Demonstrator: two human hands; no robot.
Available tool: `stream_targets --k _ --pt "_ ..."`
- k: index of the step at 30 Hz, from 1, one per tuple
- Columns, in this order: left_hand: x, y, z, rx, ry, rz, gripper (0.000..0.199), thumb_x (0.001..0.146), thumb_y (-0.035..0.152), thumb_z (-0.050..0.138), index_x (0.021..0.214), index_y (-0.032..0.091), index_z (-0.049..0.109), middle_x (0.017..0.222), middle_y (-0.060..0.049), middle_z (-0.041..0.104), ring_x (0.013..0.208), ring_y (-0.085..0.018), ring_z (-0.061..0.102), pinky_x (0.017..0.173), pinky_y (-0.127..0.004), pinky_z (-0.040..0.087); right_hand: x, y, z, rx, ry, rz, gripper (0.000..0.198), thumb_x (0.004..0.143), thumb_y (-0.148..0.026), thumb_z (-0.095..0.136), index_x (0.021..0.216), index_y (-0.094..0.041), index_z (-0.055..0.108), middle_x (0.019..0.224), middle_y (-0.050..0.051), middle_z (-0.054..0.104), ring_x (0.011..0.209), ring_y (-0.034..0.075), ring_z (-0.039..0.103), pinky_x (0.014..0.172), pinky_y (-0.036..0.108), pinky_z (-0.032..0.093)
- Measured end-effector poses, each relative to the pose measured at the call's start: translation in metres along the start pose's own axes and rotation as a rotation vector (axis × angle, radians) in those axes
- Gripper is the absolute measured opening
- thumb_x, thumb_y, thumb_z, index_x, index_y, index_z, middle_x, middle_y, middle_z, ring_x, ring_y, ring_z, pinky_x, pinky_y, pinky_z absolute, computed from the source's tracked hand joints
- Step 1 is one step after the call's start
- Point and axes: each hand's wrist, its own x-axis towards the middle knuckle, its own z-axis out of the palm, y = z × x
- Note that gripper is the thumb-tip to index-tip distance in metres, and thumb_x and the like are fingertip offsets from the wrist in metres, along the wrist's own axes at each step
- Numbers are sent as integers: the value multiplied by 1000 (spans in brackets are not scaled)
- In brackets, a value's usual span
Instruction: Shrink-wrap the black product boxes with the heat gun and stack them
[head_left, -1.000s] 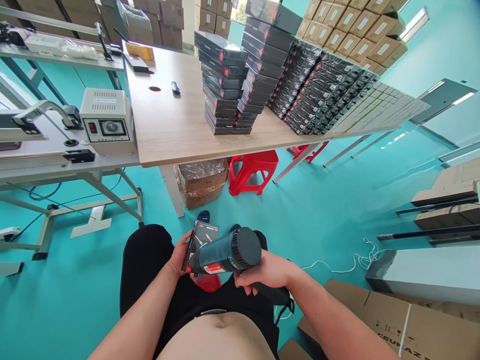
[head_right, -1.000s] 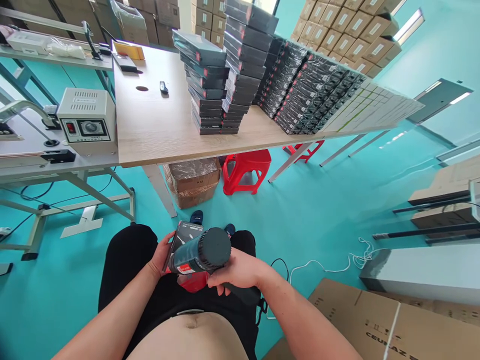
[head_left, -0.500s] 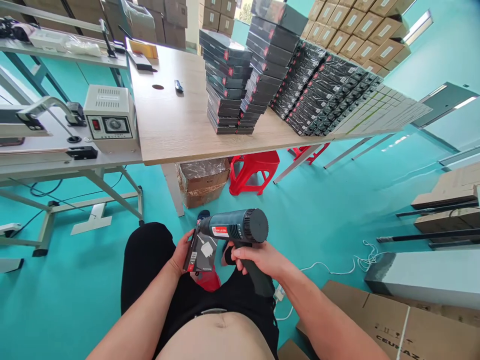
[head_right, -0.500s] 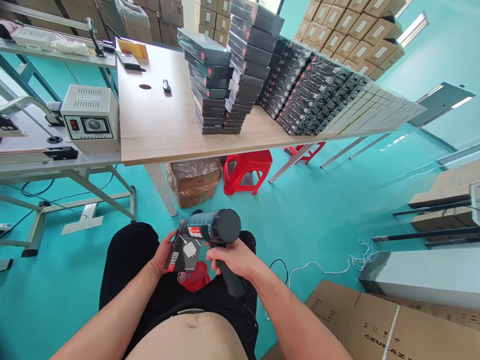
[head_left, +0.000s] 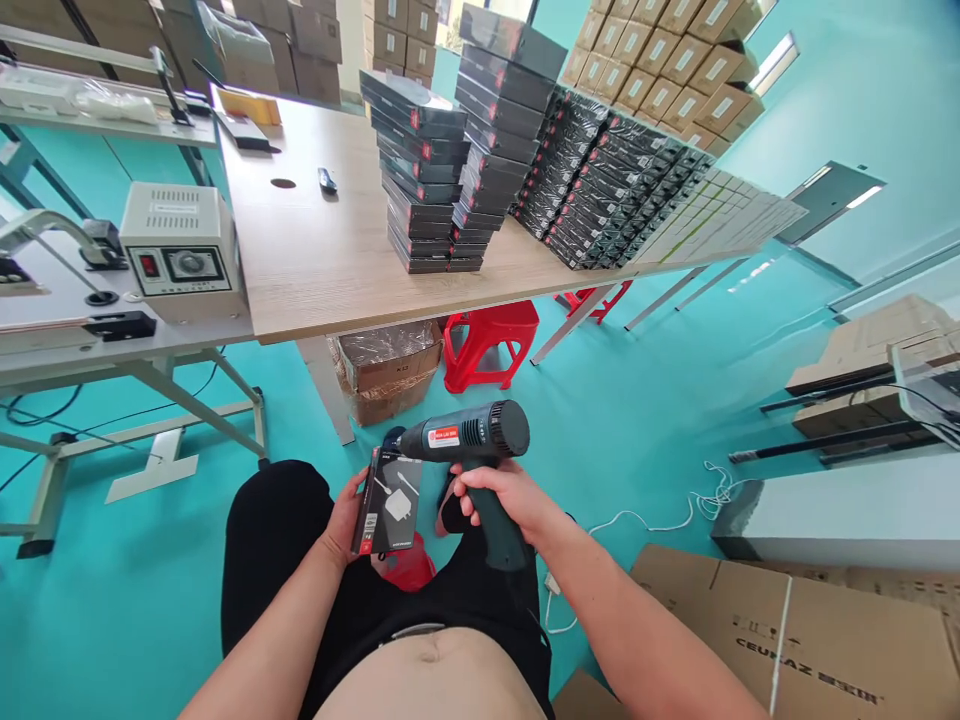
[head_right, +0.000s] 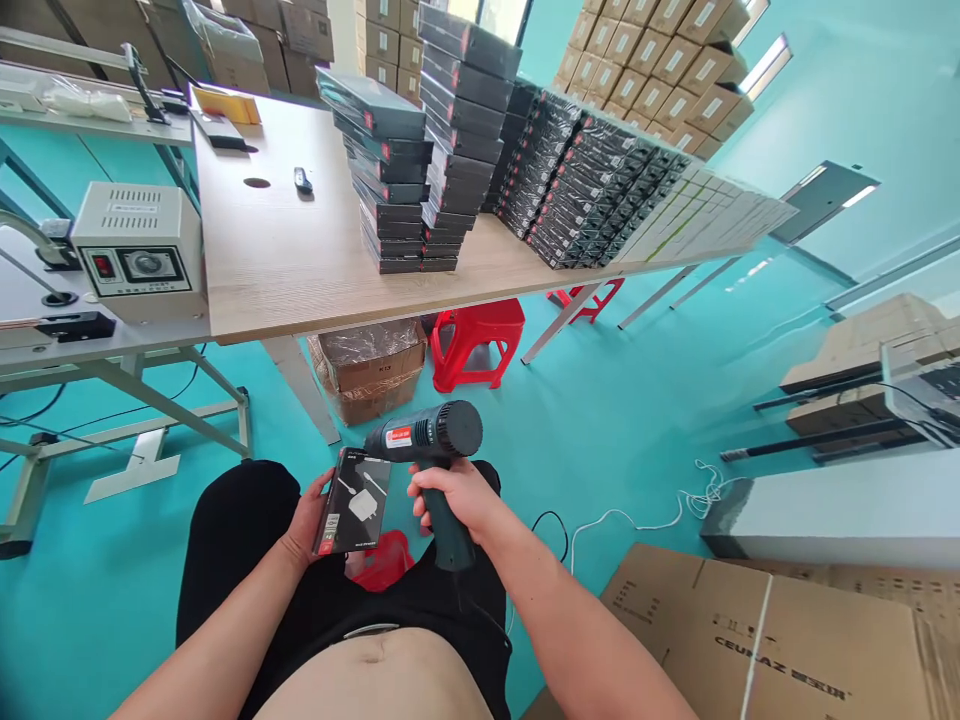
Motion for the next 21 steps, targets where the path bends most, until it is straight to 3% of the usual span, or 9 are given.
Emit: stream_targets --k 6,12,21 --pt "3 0 -6 24 -43 16 50 79 53 54 99 9 65 89 -15 71 87 -33 67 80 -46 51 -4 -1 -32 -6 59 29 23 74 -26 61 93 -13 63 77 5 63 61 14 60 48 23 48" --pt "4 1 -5 36 17 27 43 77 51 57 88 10 66 77 -13 71 83 -32 68 74 -43 54 -12 7 -39 -21 46 71 23 74 -24 59 94 -12 63 76 5 64 58 13 60 46 23 48" --pt "2 1 -1 -37 101 107 34 80 42 57 92 12 67 71 -9 71 74 -29 69 69 -40 56 -46 30 -41 -200 -262 261 28 69 -21 63 95 -12 65 70 4 65 53 14 60 46 24 48"
